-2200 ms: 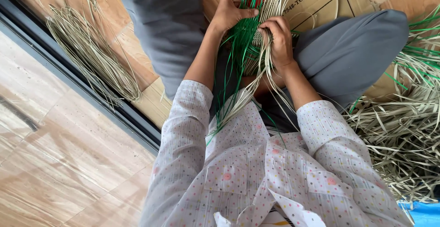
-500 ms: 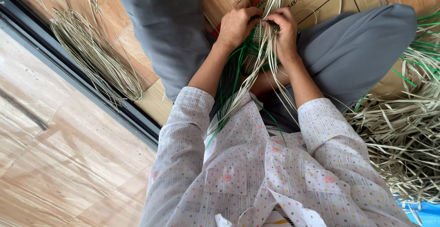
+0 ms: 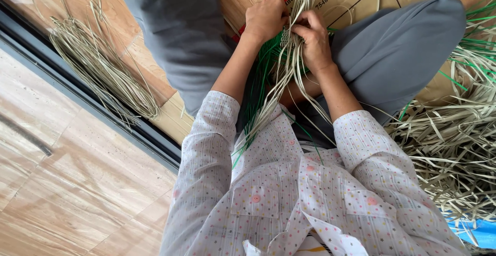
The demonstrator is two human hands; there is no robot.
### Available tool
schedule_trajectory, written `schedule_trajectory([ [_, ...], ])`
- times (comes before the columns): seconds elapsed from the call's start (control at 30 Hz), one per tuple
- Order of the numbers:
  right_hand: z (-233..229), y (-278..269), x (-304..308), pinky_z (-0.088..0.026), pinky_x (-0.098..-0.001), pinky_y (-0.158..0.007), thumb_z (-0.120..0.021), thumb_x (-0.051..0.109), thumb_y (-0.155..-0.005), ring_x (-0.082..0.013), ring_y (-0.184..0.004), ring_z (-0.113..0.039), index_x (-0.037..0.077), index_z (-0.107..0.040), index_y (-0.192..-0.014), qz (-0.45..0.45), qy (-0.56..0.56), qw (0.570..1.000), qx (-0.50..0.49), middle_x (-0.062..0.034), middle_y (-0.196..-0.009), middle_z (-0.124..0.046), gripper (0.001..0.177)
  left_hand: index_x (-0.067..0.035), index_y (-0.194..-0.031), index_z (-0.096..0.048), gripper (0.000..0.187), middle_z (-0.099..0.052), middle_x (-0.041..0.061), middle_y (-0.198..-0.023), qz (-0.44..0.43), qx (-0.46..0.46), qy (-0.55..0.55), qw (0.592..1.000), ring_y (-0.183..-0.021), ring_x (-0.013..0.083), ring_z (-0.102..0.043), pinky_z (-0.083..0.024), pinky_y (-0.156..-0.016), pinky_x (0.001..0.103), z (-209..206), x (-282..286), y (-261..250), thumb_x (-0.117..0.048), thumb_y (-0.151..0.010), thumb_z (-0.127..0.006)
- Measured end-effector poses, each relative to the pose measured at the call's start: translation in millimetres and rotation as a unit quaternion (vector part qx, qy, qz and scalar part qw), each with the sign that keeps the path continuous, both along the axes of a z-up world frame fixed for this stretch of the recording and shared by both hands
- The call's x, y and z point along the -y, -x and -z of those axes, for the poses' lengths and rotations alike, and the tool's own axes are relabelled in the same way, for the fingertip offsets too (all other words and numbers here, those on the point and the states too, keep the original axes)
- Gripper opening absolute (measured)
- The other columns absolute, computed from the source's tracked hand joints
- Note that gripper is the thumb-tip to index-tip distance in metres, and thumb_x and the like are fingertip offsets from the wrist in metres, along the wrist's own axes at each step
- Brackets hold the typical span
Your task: The person is weaving green and natural-colored fibers together to create a mat while sitting on the floor.
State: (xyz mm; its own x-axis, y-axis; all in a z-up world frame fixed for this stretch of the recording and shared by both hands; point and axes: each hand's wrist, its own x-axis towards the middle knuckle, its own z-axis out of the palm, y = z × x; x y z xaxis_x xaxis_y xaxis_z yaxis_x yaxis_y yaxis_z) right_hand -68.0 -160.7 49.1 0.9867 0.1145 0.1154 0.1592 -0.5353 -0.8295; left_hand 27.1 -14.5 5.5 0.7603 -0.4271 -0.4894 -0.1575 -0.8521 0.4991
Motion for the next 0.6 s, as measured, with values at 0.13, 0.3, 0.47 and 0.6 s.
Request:
schedule_trajectory([
  [0.13, 11, 3, 4, -0.047, -0.0388, -0.085, -0.074, -0.007, -0.093, -0.0320, -0.104, -0.053, -0.007, -0.074, -0.096, -0.010, 0.078, 0.996, 0.050, -0.0122, -0.103, -0.057, 0.003, -0.020, -0.099, -0.076, 0.013, -0.070, 0.014, -0.101, 0.044, -0.008, -0.010, 0.999, -0.092, 0.0423, -0.068, -0.056, -0.071, 0.056, 2, 4, -6, -0.024, -0.088, -0.070],
  [0.3, 7, -2, 2, -0.050, -0.0434, -0.078, -0.077, -0.005, -0.097, -0.0333, -0.095, -0.061, -0.005, -0.072, -0.102, 0.006, 0.012, 0.999, 0.036, -0.0145, -0.102, -0.062, 0.007, -0.020, -0.093, -0.076, 0.013, -0.073, 0.007, -0.098, 0.074, -0.008, 0.069, 0.995, -0.100, 0.0369, -0.066, -0.053, -0.071, 0.057, 4, -9, -9, -0.015, -0.087, -0.067],
  [0.47, 5, -4, -2, -0.048, -0.0392, -0.076, -0.075, -0.015, -0.090, -0.0306, -0.092, -0.062, -0.005, -0.073, -0.098, 0.016, 0.010, 0.999, 0.050, -0.0135, -0.099, -0.063, 0.013, -0.020, -0.092, -0.075, 0.016, -0.071, 0.010, -0.096, 0.071, 0.004, 0.047, 0.996, -0.097, 0.0361, -0.066, -0.054, -0.069, 0.055, 6, -5, -7, -0.011, -0.086, -0.063],
  [0.6, 10, -4, 1, -0.047, -0.0419, -0.076, -0.083, 0.000, -0.093, -0.0334, -0.093, -0.060, -0.005, -0.075, -0.102, 0.012, 0.036, 0.997, 0.061, -0.0146, -0.099, -0.063, 0.013, -0.016, -0.090, -0.070, 0.014, -0.069, 0.010, -0.093, 0.075, 0.001, 0.036, 0.997, -0.095, 0.0366, -0.065, -0.054, -0.065, 0.055, 5, -4, -6, -0.009, -0.085, -0.059],
])
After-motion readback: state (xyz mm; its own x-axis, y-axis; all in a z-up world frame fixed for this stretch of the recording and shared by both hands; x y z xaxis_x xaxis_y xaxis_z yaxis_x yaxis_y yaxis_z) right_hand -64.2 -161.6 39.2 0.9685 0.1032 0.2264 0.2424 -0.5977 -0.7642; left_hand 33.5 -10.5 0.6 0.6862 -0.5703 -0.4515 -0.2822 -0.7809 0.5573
